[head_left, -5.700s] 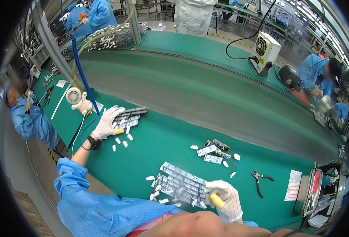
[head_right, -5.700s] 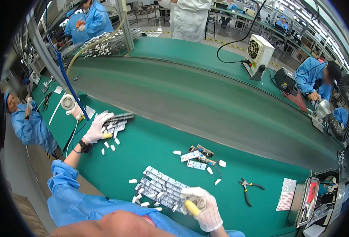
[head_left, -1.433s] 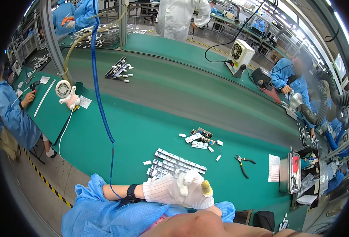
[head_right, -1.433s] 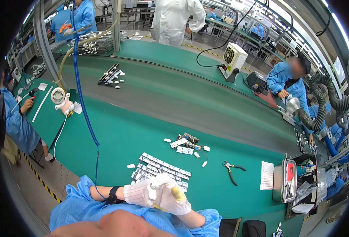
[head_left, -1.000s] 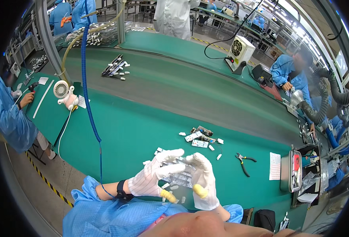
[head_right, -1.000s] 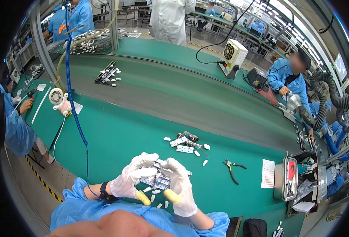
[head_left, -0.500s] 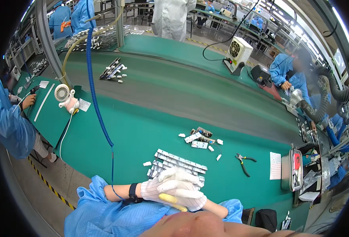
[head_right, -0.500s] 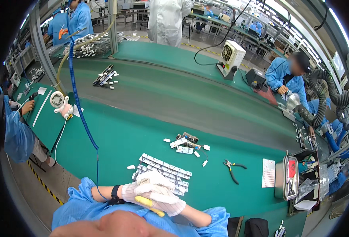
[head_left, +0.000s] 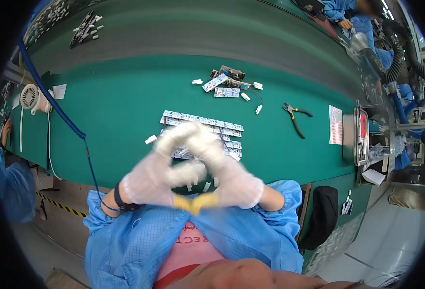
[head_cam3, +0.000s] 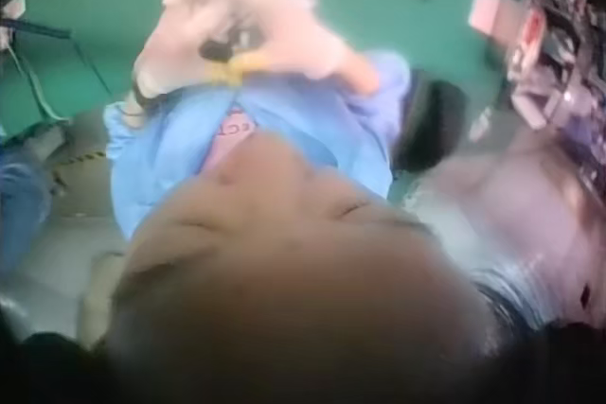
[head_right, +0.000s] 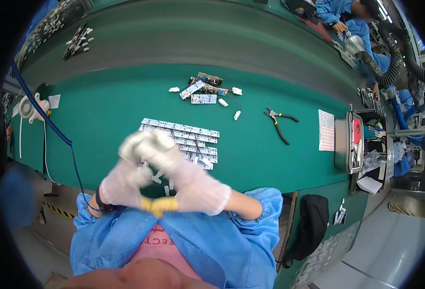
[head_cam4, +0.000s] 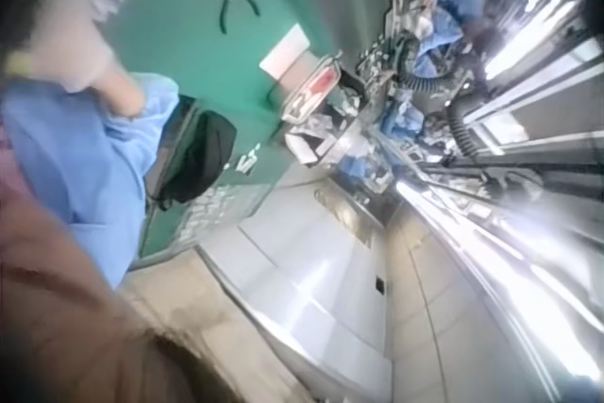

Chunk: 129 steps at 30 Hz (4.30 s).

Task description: Manually assemble and inspect electronic circuit board panels using precision pliers at a workstation.

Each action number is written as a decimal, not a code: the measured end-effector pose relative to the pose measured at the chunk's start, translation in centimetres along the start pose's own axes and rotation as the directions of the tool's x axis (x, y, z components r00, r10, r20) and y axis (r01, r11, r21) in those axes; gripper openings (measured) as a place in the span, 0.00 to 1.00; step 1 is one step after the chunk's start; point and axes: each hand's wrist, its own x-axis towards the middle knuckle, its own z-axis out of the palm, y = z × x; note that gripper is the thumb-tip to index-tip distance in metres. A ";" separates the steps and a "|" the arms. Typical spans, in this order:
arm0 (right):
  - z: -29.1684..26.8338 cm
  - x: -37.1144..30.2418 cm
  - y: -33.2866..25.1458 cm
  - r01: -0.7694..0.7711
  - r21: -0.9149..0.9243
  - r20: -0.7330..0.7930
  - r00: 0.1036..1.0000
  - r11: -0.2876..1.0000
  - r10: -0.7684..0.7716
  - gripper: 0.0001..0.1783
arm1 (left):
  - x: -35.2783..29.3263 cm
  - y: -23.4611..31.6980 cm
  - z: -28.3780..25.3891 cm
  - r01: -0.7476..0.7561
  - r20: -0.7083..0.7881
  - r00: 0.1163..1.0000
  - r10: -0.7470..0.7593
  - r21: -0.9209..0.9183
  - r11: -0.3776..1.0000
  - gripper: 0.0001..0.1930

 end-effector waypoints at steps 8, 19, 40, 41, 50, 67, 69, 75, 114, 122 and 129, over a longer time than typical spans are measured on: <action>-4.7 -4.3 8.5 -0.361 -0.779 -0.333 0.931 0.512 0.148 0.16 | -3.9 -3.2 -1.4 0.274 0.103 0.937 -0.335 0.381 0.883 0.22; -4.5 -3.8 9.0 -0.340 0.291 -0.389 0.812 0.894 0.435 0.12 | -5.1 -1.9 -0.2 0.501 -0.350 0.828 -0.438 0.112 0.858 0.18; -3.2 -3.5 4.4 0.042 0.325 -0.636 0.750 0.945 0.185 0.09 | -5.4 -4.4 -1.4 0.493 -0.331 0.680 -0.654 -0.454 0.742 0.33; -3.0 -3.6 4.8 0.096 0.348 -0.640 0.751 0.933 0.162 0.09 | -4.7 -3.9 -1.5 0.548 -0.272 0.689 -0.672 -0.411 0.728 0.36; -2.4 -3.2 6.9 -0.197 0.541 -0.502 0.704 0.817 0.503 0.19 | -4.1 -3.7 -1.3 0.613 -0.290 0.741 -0.606 -0.077 0.786 0.22; -3.1 -4.7 3.8 -0.242 0.281 -0.534 0.764 0.929 0.361 0.17 | -4.0 -0.2 -1.4 0.475 -0.275 0.704 -0.655 -0.504 0.721 0.33; -3.1 -4.6 3.8 -0.257 0.297 -0.526 0.760 0.920 0.382 0.18 | -4.0 -0.2 -1.5 0.521 -0.284 0.722 -0.631 -0.379 0.765 0.32; -3.3 -4.8 3.8 -0.191 0.366 -0.474 0.804 0.911 0.359 0.24 | -4.3 -0.3 -2.1 0.562 -0.275 0.722 -0.635 -0.302 0.770 0.26; -3.6 -4.5 3.4 -0.200 0.309 -0.517 0.785 0.930 0.341 0.19 | -4.3 -0.4 -1.9 0.385 -0.427 0.806 -0.410 -0.147 0.911 0.24; -3.7 -4.6 3.1 -0.170 0.341 -0.497 0.802 0.924 0.331 0.19 | -4.4 -0.6 -2.0 0.374 -0.446 0.789 -0.423 -0.197 0.906 0.24; -3.6 -4.4 2.7 -0.203 0.348 -0.468 0.808 0.915 0.357 0.20 | -4.3 -0.5 -2.2 0.381 -0.445 0.762 -0.471 -0.280 0.881 0.25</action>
